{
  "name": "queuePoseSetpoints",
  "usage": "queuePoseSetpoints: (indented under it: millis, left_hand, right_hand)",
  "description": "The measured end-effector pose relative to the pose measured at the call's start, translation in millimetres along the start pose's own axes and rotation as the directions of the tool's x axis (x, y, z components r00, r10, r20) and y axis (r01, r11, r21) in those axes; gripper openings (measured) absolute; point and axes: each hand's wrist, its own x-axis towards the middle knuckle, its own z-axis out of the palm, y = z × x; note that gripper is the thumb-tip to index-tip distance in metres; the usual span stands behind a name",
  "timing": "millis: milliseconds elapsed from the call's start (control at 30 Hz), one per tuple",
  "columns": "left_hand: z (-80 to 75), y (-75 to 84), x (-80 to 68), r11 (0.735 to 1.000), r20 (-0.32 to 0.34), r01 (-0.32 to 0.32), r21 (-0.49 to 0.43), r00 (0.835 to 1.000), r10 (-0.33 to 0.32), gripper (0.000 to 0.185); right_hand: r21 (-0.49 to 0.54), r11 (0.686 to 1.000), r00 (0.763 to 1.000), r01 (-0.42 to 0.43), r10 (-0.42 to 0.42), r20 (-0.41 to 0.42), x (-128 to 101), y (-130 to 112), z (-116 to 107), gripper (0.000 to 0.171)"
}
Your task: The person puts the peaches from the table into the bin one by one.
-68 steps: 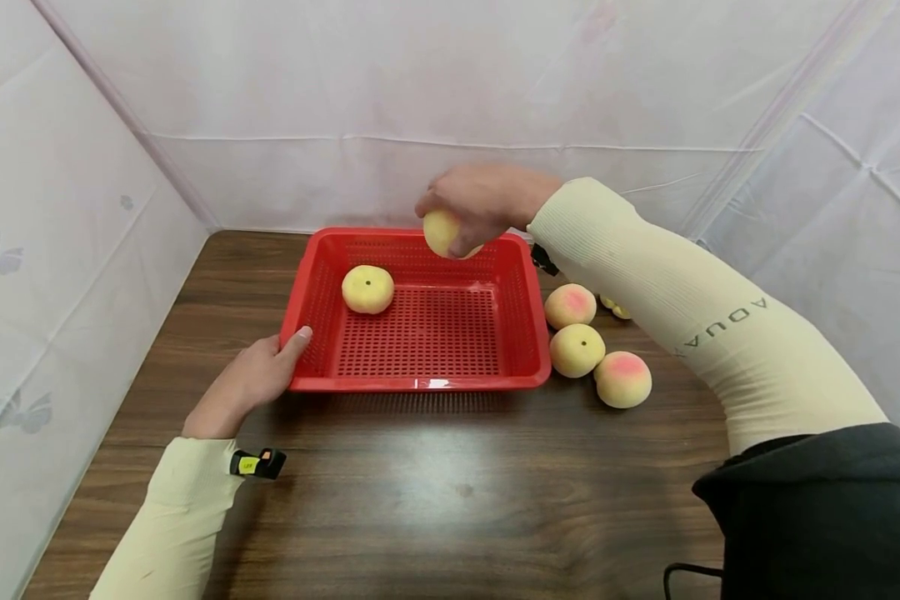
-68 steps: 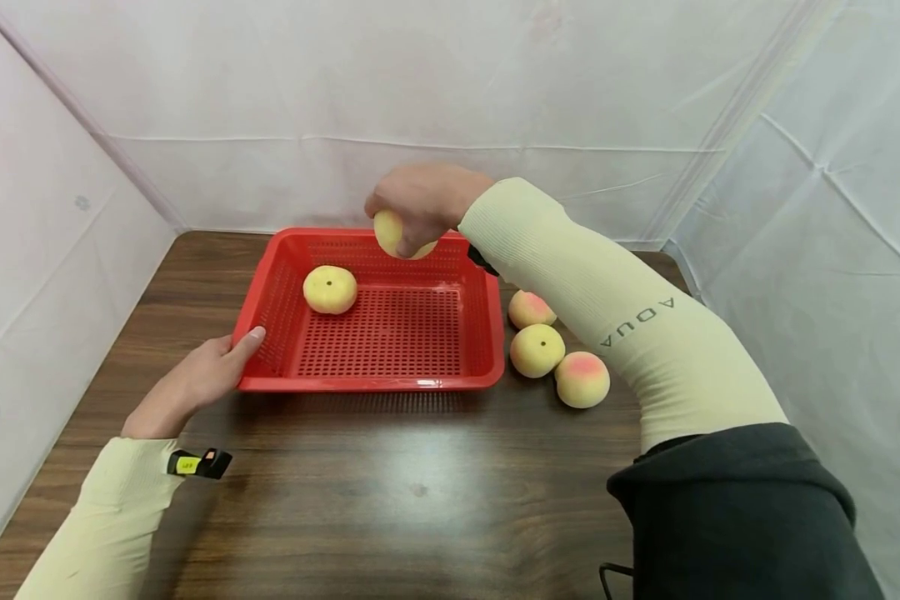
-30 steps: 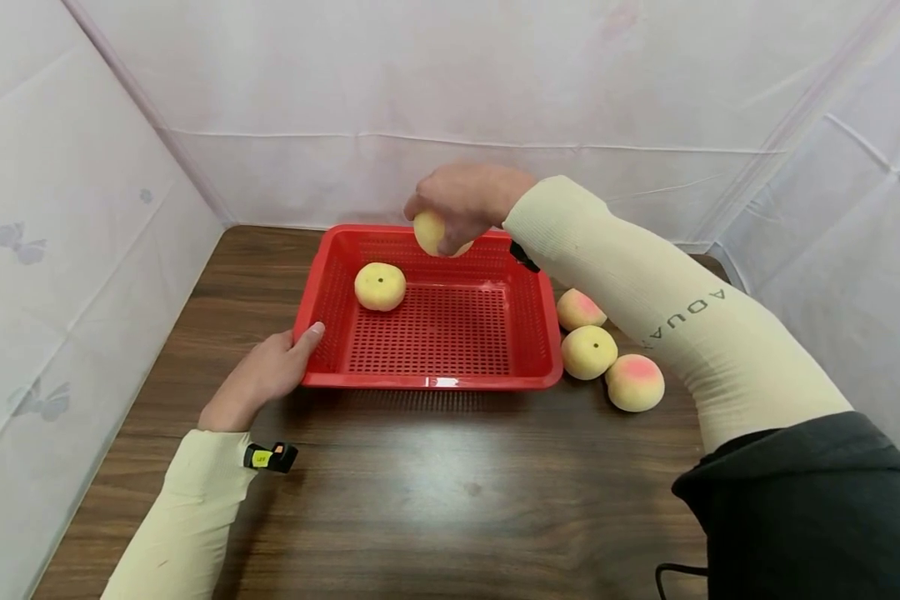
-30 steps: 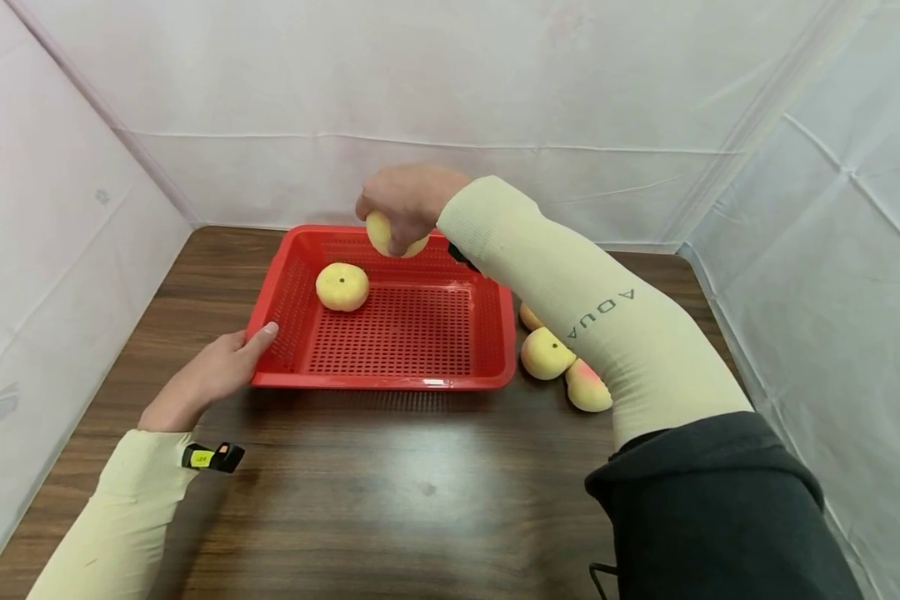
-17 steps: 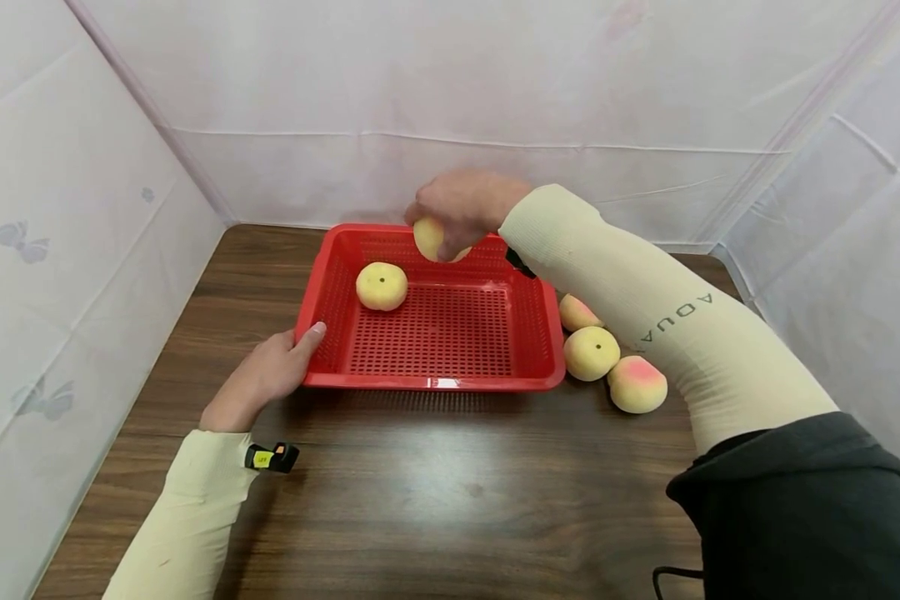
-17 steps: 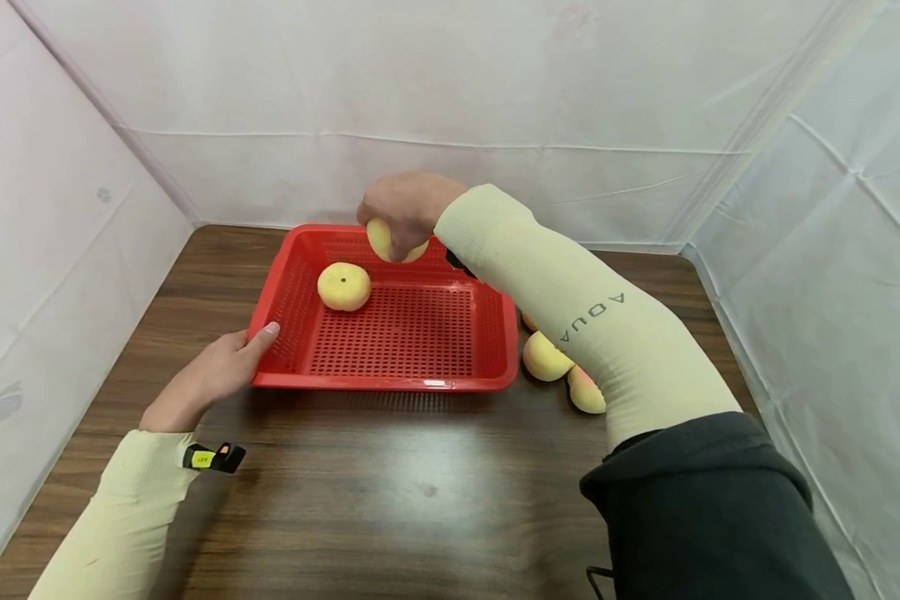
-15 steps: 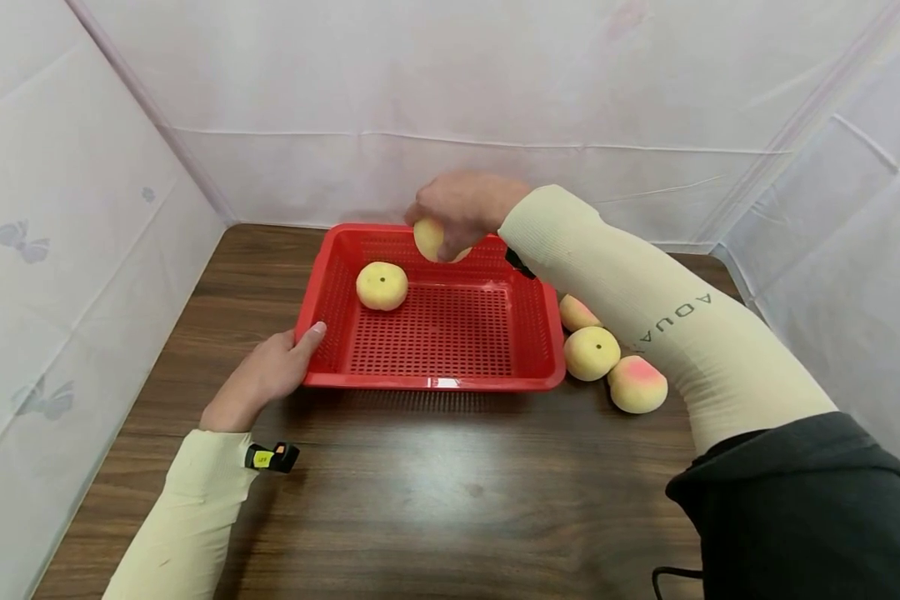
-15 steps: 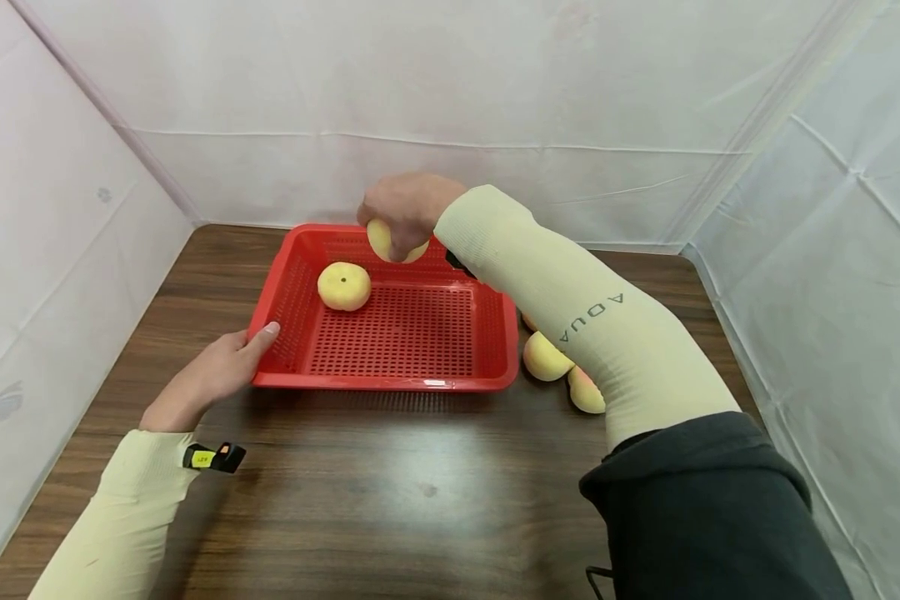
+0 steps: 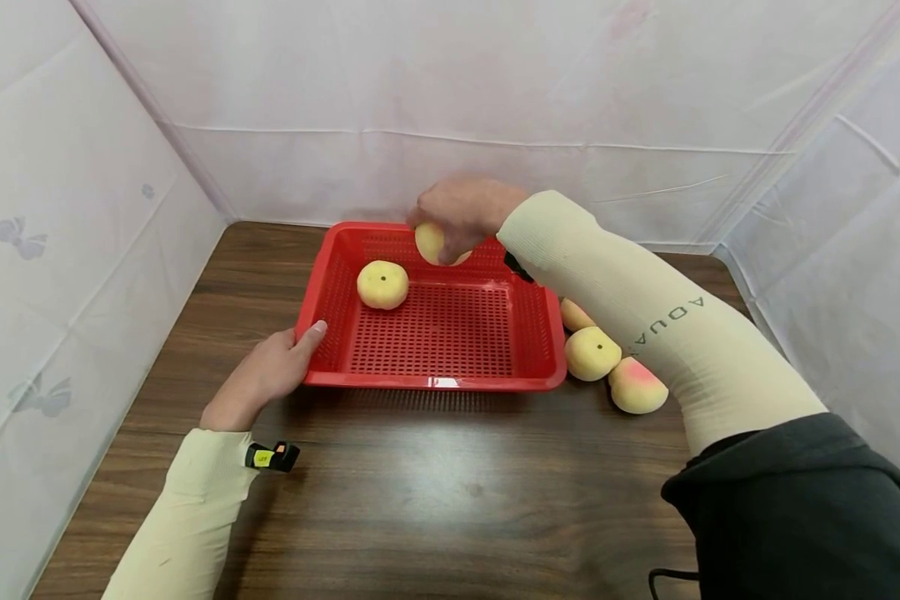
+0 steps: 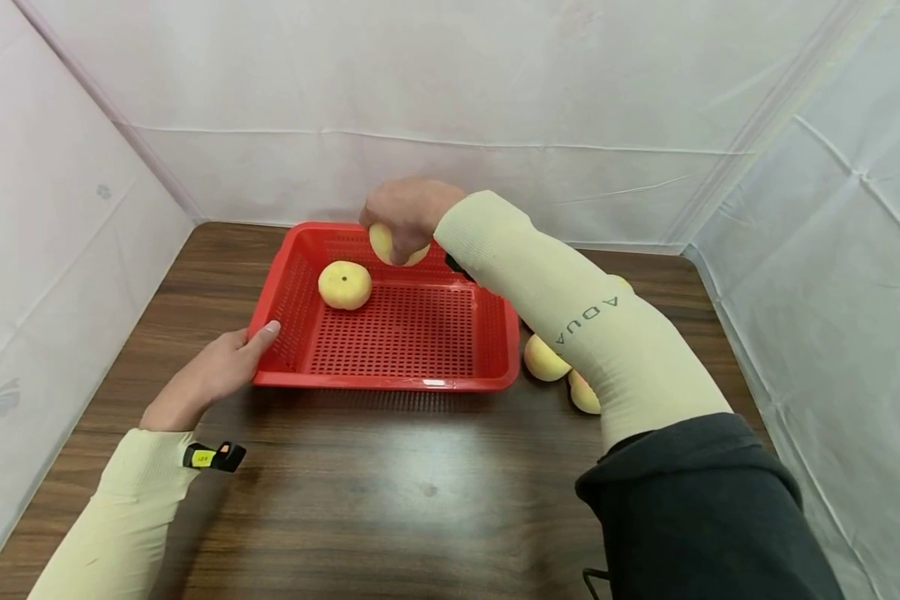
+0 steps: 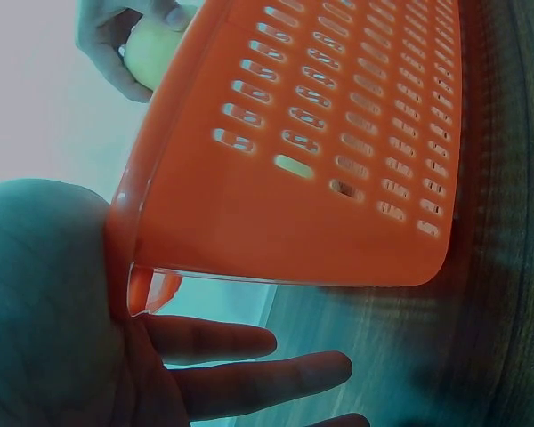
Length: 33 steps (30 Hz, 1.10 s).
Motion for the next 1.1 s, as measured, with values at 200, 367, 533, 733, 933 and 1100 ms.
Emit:
queuePoseSetpoints:
  millis: [200, 367, 533, 733, 933, 1100]
  left_hand:
    - [0.2, 0.5, -0.4, 1.000, 0.002, 0.003, 0.005, 1.000, -0.003, 0.071]
    - [0.1, 1.4, -0.5, 1.000, 0.008, 0.008, 0.001, 1.000, -0.008, 0.069]
    - [-0.9, 0.6, 0.4, 1.000, 0.016, 0.008, 0.000, 1.000, -0.008, 0.067]
    - [-0.8, -0.4, 1.6, 1.000, 0.013, 0.000, 0.009, 1.000, 0.000, 0.067]
    - [0.5, -1.1, 1.6, 1.000, 0.003, -0.010, 0.021, 1.000, 0.010, 0.070]
    - [0.4, -0.7, 0.7, 1.000, 0.002, -0.007, 0.021, 1.000, 0.007, 0.073]
  right_hand:
    - [-0.010, 1.000, 1.000, 0.000, 0.000, -0.009, 1, 0, 5, 0.031]
    - [-0.023, 1.000, 1.000, -0.016, 0.016, -0.004, 1, -1, 8, 0.030]
    - [-0.034, 0.999, 1.000, -0.008, 0.008, -0.004, 2, 0, 10, 0.028]
    - [-0.040, 0.999, 1.000, -0.002, 0.002, -0.002, 4, 1, 12, 0.033]
    - [-0.065, 0.998, 1.000, 0.005, -0.005, 0.004, 8, 2, 16, 0.036]
    - [-0.041, 0.999, 1.000, -0.008, 0.009, 0.016, 10, 1, 19, 0.040]
